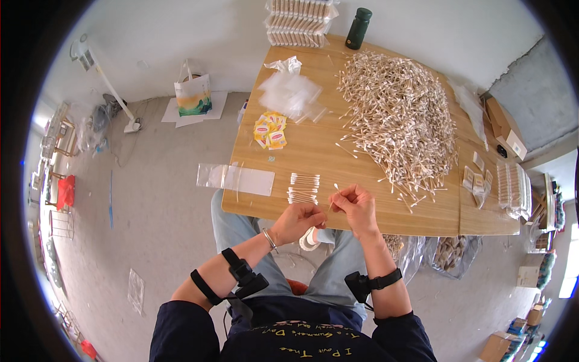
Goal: Packaging a counted number of cotton swabs into small plastic bags.
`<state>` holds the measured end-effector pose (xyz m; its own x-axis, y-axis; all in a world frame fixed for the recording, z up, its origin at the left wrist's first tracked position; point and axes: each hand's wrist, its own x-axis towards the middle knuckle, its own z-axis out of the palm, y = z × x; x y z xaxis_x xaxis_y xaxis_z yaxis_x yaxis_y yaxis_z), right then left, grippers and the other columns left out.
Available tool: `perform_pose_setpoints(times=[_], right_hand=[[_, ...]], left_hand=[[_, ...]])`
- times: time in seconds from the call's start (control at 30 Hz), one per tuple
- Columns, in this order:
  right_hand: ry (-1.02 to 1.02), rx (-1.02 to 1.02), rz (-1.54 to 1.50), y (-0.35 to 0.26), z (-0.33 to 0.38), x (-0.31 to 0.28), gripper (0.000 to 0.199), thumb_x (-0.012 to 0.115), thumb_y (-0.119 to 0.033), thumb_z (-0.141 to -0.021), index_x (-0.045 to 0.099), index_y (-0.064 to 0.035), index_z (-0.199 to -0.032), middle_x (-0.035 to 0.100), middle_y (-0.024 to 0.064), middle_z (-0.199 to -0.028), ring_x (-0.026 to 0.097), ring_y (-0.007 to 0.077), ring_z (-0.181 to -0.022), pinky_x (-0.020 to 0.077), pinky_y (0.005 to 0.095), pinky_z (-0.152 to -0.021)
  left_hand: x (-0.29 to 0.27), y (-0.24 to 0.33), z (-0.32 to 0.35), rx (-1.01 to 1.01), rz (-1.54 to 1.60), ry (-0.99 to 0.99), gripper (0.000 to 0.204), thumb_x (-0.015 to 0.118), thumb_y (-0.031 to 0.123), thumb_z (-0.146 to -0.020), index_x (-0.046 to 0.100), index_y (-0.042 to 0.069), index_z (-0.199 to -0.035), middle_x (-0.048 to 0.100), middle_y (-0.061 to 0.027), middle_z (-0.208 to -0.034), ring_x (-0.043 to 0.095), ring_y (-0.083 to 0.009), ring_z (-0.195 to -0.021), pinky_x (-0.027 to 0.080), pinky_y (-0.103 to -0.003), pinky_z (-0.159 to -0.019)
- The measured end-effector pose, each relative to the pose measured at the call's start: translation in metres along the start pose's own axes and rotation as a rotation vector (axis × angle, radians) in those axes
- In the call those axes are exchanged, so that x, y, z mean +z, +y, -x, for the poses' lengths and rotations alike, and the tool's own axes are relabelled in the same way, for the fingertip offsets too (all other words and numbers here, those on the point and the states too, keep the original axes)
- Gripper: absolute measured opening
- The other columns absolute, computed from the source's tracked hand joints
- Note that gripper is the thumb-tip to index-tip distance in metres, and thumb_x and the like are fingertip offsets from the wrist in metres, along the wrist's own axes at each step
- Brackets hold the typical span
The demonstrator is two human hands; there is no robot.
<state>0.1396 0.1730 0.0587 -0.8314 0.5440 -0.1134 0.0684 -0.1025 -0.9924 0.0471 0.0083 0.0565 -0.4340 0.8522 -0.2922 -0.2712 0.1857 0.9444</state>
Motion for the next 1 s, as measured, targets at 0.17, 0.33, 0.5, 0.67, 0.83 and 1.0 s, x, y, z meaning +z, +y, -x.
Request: perform_pose_setpoints(times=[0.17,0.33,0.5,0.67,0.83,1.0], right_hand=[[-0.103,0.355,-0.645,0.008,0.007,0.000,0.009,0.062,0.002,-0.088,0.056,-0.0038,-0.088,0.068,0.0141,-0.088,0.066,0.0174,-0.073,0.0560,0.0271,-0.064],[0.121,0.237,-0.613,0.011,-0.018,0.003,0.008,0.062,0.003,-0.087,0.056,-0.0025,-0.089,0.067,0.0145,-0.087,0.067,0.0193,-0.074,0.0567,0.0280,-0.065],[0.399,0.173,-0.223,0.013,-0.055,0.018,0.010,0.066,0.001,-0.084,0.057,0.0007,-0.088,0.066,0.0101,-0.079,0.066,0.0165,-0.073,0.0523,0.0248,-0.061],[0.369,0.071,0.048,0.038,-0.078,0.043,0.011,0.070,-0.005,-0.082,0.061,0.0006,-0.085,0.066,0.0080,-0.076,0.062,0.0130,-0.067,0.0490,0.0248,-0.058],[0.304,0.020,0.411,0.041,-0.076,0.049,0.011,0.073,-0.009,-0.078,0.066,-0.0012,-0.080,0.065,0.0089,-0.076,0.062,0.0197,-0.065,0.0495,0.0326,-0.063],[0.292,-0.130,0.639,0.027,-0.071,0.042,0.009,0.073,-0.011,-0.077,0.069,-0.0045,-0.081,0.061,0.0111,-0.080,0.061,0.0250,-0.073,0.0492,0.0352,-0.069]], left_hand=[[-0.003,-0.013,0.002,-0.048,0.232,-0.110,0.027,0.054,0.023,-0.096,0.060,0.002,-0.080,0.063,-0.0032,-0.071,0.061,-0.0094,-0.074,0.050,-0.026,-0.067],[-0.007,-0.038,0.009,-0.019,-0.629,-0.233,0.019,0.063,0.026,-0.086,0.060,0.008,-0.081,0.064,-0.0062,-0.069,0.063,-0.0200,-0.070,0.047,-0.036,-0.063],[-0.010,-0.038,0.029,0.005,-0.905,-0.380,0.013,0.063,0.023,-0.085,0.064,0.010,-0.083,0.065,-0.0085,-0.072,0.065,-0.0282,-0.073,0.048,-0.041,-0.064],[-0.019,-0.078,0.035,0.406,-0.851,-0.137,0.019,0.065,0.026,-0.087,0.068,0.009,-0.082,0.066,-0.0097,-0.072,0.066,-0.0299,-0.072,0.048,-0.042,-0.062],[-0.037,0.003,0.026,-0.081,-0.680,-0.073,0.025,0.063,0.029,-0.090,0.067,0.005,-0.085,0.064,-0.0140,-0.070,0.064,-0.0261,-0.065,0.049,-0.035,-0.061],[-0.065,0.003,-0.011,0.295,-0.645,0.458,0.012,0.063,0.012,-0.086,0.066,0.006,-0.096,0.065,-0.0115,-0.082,0.061,-0.0305,-0.079,0.049,-0.037,-0.070]])
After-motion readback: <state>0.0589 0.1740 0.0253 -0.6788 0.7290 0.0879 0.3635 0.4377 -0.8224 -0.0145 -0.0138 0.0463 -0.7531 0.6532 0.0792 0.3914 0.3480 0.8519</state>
